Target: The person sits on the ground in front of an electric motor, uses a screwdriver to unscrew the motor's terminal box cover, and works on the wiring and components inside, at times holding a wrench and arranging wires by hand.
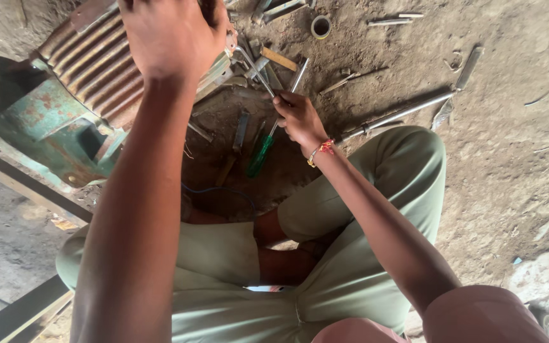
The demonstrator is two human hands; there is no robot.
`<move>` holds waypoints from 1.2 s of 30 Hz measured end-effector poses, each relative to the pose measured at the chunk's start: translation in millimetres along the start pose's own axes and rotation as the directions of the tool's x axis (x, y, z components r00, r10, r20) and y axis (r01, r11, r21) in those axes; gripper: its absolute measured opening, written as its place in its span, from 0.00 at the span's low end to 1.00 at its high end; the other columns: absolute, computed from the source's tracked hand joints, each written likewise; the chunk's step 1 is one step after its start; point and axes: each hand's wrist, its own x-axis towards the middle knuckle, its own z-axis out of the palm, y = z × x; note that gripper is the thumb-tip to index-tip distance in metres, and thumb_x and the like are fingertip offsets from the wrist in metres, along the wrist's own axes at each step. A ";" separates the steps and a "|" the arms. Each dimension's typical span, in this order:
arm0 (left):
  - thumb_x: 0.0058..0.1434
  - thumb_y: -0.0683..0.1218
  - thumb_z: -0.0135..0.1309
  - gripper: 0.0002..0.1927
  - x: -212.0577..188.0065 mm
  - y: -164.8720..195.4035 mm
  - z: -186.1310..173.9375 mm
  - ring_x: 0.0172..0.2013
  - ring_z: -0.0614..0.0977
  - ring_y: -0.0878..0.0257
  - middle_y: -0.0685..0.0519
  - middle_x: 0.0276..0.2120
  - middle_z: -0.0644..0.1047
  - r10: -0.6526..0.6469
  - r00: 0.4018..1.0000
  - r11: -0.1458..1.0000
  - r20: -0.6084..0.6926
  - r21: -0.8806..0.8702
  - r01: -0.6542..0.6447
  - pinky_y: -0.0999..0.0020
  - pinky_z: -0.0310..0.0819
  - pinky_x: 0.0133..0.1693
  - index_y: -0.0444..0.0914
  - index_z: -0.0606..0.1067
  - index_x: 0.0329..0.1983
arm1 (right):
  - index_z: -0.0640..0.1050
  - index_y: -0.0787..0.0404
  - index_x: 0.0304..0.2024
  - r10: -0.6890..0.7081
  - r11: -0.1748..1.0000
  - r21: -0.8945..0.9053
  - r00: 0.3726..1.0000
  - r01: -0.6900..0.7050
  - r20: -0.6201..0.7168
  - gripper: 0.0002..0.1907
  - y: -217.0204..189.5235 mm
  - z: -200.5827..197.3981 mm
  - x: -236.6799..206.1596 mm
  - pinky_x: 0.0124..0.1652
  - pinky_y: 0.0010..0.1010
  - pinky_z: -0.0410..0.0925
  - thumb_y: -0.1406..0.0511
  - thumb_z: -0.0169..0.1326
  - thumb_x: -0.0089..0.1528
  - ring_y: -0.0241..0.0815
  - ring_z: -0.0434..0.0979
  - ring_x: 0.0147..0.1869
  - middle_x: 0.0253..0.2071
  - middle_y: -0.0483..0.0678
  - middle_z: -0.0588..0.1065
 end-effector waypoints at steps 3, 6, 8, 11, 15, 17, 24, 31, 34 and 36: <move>0.68 0.60 0.53 0.22 0.7 -1.2 -1.0 0.28 0.78 0.56 0.48 0.28 0.75 -0.027 0.998 0.999 0.056 -0.038 0.029 0.59 0.72 0.32 0.37 0.75 0.33 | 0.80 0.59 0.56 0.017 1.000 0.005 1.000 -0.017 0.012 0.17 -9.5 4.2 -4.8 0.17 0.24 0.47 0.61 0.47 0.71 0.25 0.54 0.20 0.20 0.34 0.53; 0.70 0.62 0.53 0.24 2.7 -2.5 -7.0 0.30 0.79 0.54 0.46 0.29 0.76 -0.045 0.997 0.998 0.063 -0.038 0.047 0.56 0.74 0.35 0.36 0.76 0.34 | 0.81 0.59 0.55 0.012 0.999 -0.031 1.000 -0.012 -0.012 0.16 -20.2 11.7 -10.5 0.17 0.24 0.49 0.60 0.49 0.71 0.25 0.58 0.21 0.20 0.35 0.56; 0.70 0.60 0.52 0.23 5.4 -3.3 -13.5 0.36 0.82 0.49 0.43 0.34 0.78 -0.046 0.997 0.994 0.054 -0.098 0.051 0.50 0.75 0.43 0.35 0.76 0.40 | 0.82 0.59 0.53 0.008 0.992 -0.127 0.997 -0.017 -0.071 0.16 -28.1 17.0 -15.8 0.16 0.24 0.51 0.59 0.50 0.70 0.26 0.61 0.20 0.19 0.37 0.61; 0.70 0.60 0.50 0.28 11.2 -3.5 -22.6 0.46 0.82 0.42 0.37 0.45 0.79 -0.104 0.995 0.989 -0.014 -0.103 0.102 0.48 0.74 0.52 0.29 0.74 0.52 | 0.80 0.56 0.51 0.099 0.995 -0.027 0.992 -0.101 -0.081 0.14 -42.3 24.4 -26.0 0.15 0.25 0.49 0.58 0.51 0.69 0.30 0.57 0.18 0.19 0.39 0.64; 0.73 0.63 0.48 0.37 20.2 -4.5 -28.2 0.50 0.80 0.34 0.26 0.51 0.77 -0.090 0.983 0.982 0.161 -0.149 0.115 0.44 0.72 0.52 0.22 0.70 0.61 | 0.83 0.57 0.49 0.119 0.987 -0.097 0.986 -0.131 -0.115 0.15 -60.7 28.4 -38.2 0.15 0.25 0.50 0.58 0.50 0.68 0.29 0.59 0.18 0.20 0.40 0.63; 0.72 0.63 0.47 0.37 22.9 -1.9 -30.5 0.51 0.80 0.36 0.27 0.53 0.77 -0.092 0.984 0.988 0.155 -0.107 0.109 0.44 0.73 0.53 0.23 0.70 0.62 | 0.83 0.59 0.49 0.082 0.992 -0.089 0.990 -0.093 -0.113 0.15 -68.9 25.4 -43.9 0.15 0.27 0.50 0.58 0.52 0.68 0.28 0.61 0.19 0.21 0.40 0.62; 0.75 0.64 0.43 0.36 32.4 17.8 -52.4 0.54 0.80 0.37 0.30 0.56 0.76 -0.068 0.977 0.993 0.203 -0.082 0.087 0.43 0.75 0.54 0.25 0.71 0.62 | 0.78 0.58 0.54 0.066 0.962 -0.263 0.997 -0.073 -0.037 0.16 -86.5 -4.2 -68.2 0.19 0.28 0.61 0.58 0.53 0.67 0.35 0.68 0.20 0.22 0.48 0.71; 0.78 0.64 0.35 0.37 33.2 38.0 -55.2 0.53 0.81 0.40 0.30 0.51 0.78 -0.117 0.670 0.965 0.733 -0.075 0.251 0.44 0.72 0.59 0.26 0.74 0.57 | 0.75 0.63 0.56 -0.588 0.597 -0.607 0.801 0.525 0.114 0.18 -76.8 -12.5 -39.5 0.39 0.41 0.72 0.60 0.56 0.69 0.52 0.82 0.38 0.40 0.57 0.79; 0.74 0.63 0.46 0.35 25.8 38.4 -45.6 0.53 0.79 0.37 0.29 0.52 0.77 -0.031 0.989 0.999 0.142 -0.030 0.035 0.44 0.71 0.58 0.24 0.74 0.56 | 0.77 0.58 0.59 -0.480 0.675 -0.658 0.876 0.334 -0.049 0.17 -77.9 -20.5 -34.2 0.38 0.38 0.72 0.63 0.56 0.67 0.48 0.80 0.37 0.39 0.55 0.79; 0.70 0.64 0.47 0.34 24.0 35.5 -41.9 0.53 0.79 0.38 0.31 0.52 0.77 -0.051 0.997 0.999 0.060 0.011 0.050 0.45 0.71 0.57 0.26 0.74 0.55 | 0.78 0.56 0.61 -0.391 0.768 -0.610 0.897 0.194 -0.207 0.19 -70.7 -30.8 -31.5 0.34 0.36 0.69 0.64 0.56 0.67 0.44 0.77 0.33 0.33 0.54 0.78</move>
